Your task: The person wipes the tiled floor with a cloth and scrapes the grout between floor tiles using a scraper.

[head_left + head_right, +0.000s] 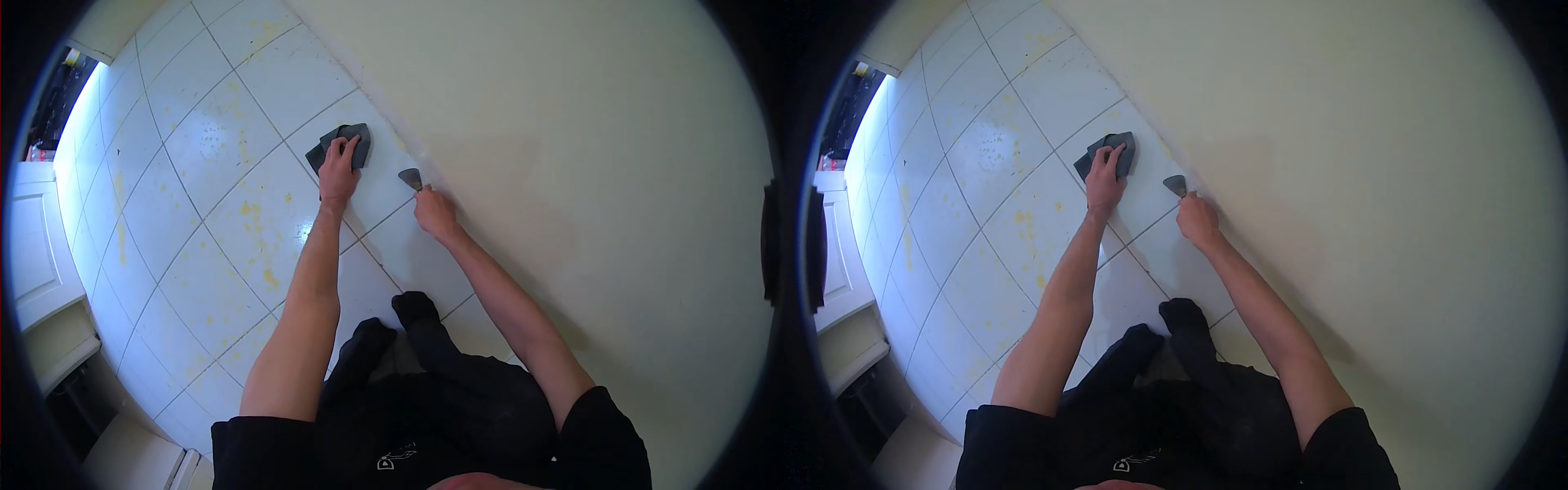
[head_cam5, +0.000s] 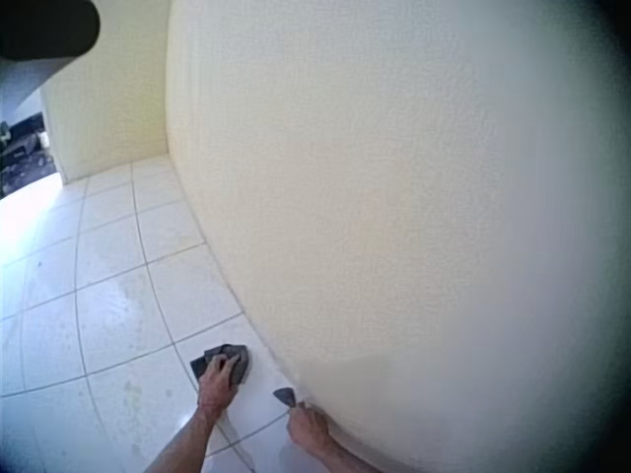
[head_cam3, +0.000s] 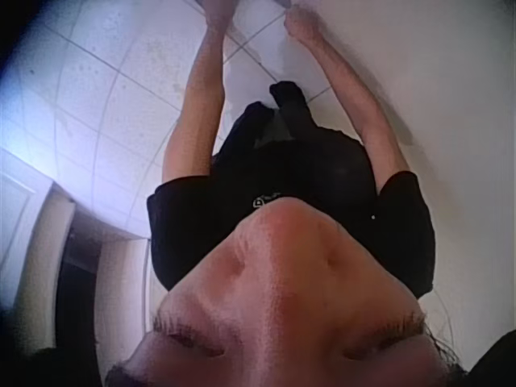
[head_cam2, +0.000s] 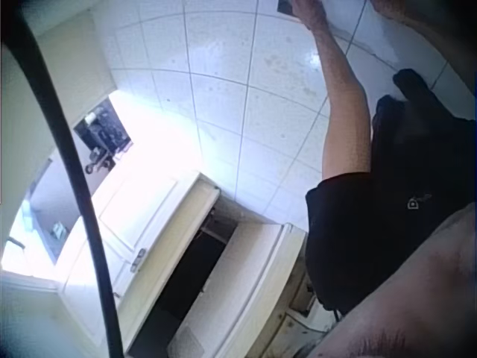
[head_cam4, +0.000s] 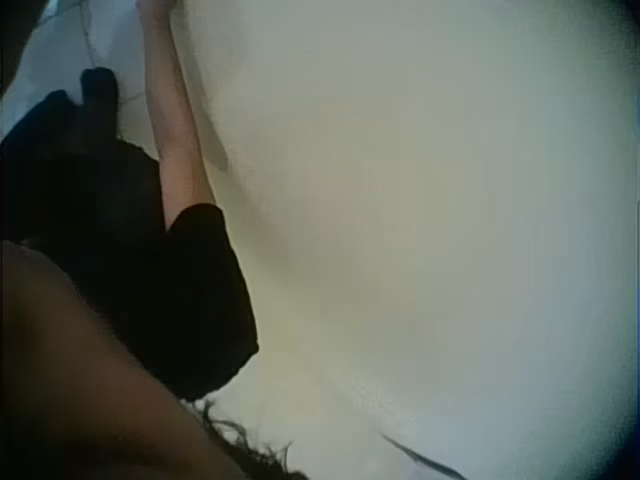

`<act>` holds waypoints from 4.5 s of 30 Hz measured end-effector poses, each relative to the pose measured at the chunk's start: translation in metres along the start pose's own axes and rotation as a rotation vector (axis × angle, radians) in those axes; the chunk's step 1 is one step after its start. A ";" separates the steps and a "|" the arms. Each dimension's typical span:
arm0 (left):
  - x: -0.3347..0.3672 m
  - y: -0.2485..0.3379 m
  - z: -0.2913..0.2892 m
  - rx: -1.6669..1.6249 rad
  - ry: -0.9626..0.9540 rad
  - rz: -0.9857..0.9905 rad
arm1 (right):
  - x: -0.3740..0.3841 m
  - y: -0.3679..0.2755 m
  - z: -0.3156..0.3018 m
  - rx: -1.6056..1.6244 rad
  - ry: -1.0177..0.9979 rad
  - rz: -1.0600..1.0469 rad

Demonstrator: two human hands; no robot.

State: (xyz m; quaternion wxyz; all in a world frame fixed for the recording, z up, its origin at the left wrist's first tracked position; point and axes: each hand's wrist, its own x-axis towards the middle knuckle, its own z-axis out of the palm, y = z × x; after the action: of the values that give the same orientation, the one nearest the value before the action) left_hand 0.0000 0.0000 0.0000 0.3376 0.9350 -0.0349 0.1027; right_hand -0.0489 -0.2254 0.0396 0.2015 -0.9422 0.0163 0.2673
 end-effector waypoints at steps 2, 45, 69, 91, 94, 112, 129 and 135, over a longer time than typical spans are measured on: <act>0.001 -0.003 -0.001 0.008 0.040 0.021 | -0.001 -0.010 -0.004 -0.100 0.088 0.023; -0.005 0.000 -0.001 0.046 0.044 0.016 | 0.021 -0.033 -0.007 -0.169 0.158 0.025; -0.006 0.004 0.003 0.022 0.050 0.030 | 0.045 -0.046 -0.009 -0.131 0.150 0.017; 0.000 0.002 0.000 -0.008 0.035 0.024 | 0.036 -0.038 -0.013 -0.052 0.094 0.055; -0.003 0.006 0.003 -0.022 0.044 0.041 | 0.046 -0.043 -0.016 0.001 0.093 0.076; -0.002 0.006 -0.002 -0.007 0.028 0.006 | 0.028 -0.040 -0.034 0.059 -0.025 0.181; -0.002 0.005 0.000 0.008 0.043 0.022 | 0.031 -0.036 -0.021 -0.003 0.060 0.084; -0.003 0.005 0.000 0.009 0.022 -0.001 | 0.023 -0.030 -0.021 -0.017 0.060 0.077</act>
State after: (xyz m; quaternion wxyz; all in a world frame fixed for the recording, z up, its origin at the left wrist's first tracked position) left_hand -0.0037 -0.0033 0.0024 0.3339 0.9353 -0.0304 0.1130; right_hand -0.0148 -0.2038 0.0550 0.1824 -0.9502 0.0562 0.2465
